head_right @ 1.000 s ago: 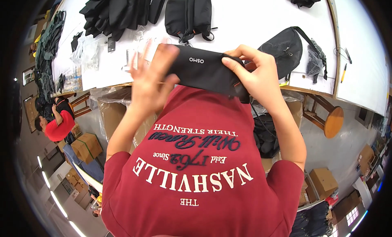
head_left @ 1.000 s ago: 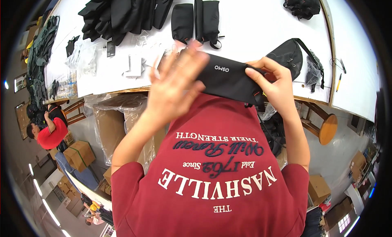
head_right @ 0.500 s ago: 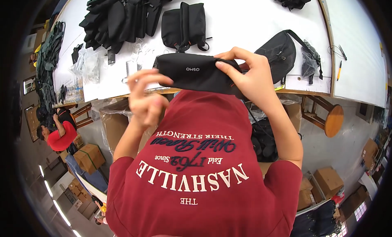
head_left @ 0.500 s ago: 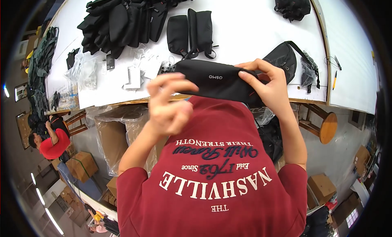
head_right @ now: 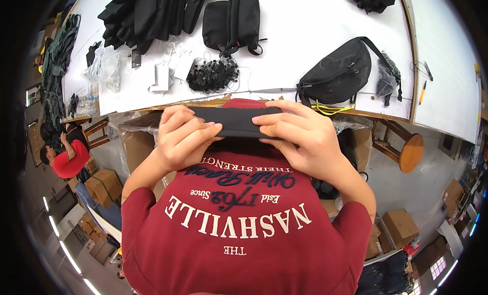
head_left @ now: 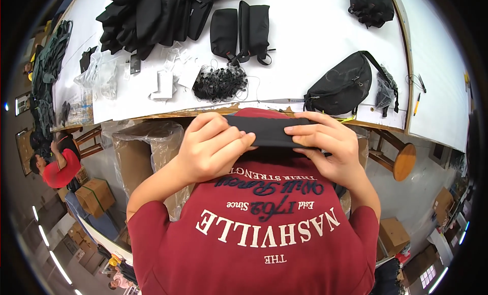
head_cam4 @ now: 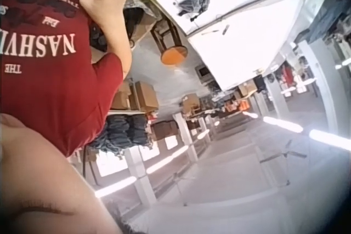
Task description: Inspecting black pouches, checking zippers, and stacking them before placing the batch into a lined box.
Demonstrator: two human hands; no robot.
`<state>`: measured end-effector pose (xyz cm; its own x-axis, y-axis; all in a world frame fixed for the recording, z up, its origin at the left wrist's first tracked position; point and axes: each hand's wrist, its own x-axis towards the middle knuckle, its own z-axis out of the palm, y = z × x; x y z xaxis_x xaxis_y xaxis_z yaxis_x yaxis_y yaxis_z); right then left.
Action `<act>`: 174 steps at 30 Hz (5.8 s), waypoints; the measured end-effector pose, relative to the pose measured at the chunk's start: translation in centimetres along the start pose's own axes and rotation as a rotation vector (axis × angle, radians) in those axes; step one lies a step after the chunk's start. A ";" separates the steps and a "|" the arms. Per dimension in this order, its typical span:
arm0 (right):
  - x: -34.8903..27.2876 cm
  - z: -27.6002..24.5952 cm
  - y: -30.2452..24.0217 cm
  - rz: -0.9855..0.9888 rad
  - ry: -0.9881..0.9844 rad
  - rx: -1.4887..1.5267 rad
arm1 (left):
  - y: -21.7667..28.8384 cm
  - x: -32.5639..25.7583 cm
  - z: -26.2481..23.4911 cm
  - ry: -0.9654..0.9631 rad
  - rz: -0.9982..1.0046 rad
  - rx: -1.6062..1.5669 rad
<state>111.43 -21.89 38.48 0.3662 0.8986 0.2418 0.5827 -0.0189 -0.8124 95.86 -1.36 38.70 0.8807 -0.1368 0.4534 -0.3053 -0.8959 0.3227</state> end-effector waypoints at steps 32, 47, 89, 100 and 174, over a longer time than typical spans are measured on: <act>2.3 -0.8 2.2 0.443 -0.109 0.254 | -6.0 -0.4 -0.2 -0.149 -0.834 -0.987; 7.2 9.3 24.2 0.811 0.810 1.053 | -23.2 0.0 17.4 0.228 -0.972 -0.315; 11.6 15.0 23.7 0.630 0.540 0.260 | -21.0 3.6 17.8 0.079 -0.921 -0.328; 10.8 13.6 23.7 0.625 0.520 0.300 | -30.6 3.2 14.6 0.117 -0.925 0.386; 4.0 -1.8 -0.6 0.016 -0.085 0.425 | -9.0 5.2 4.9 0.581 -0.572 -1.277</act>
<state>113.87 -19.11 40.88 0.3015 0.9328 0.1973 0.2206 0.1331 -0.9662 104.91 3.90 34.09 0.8183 0.5466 0.1781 -0.3509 0.2295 0.9079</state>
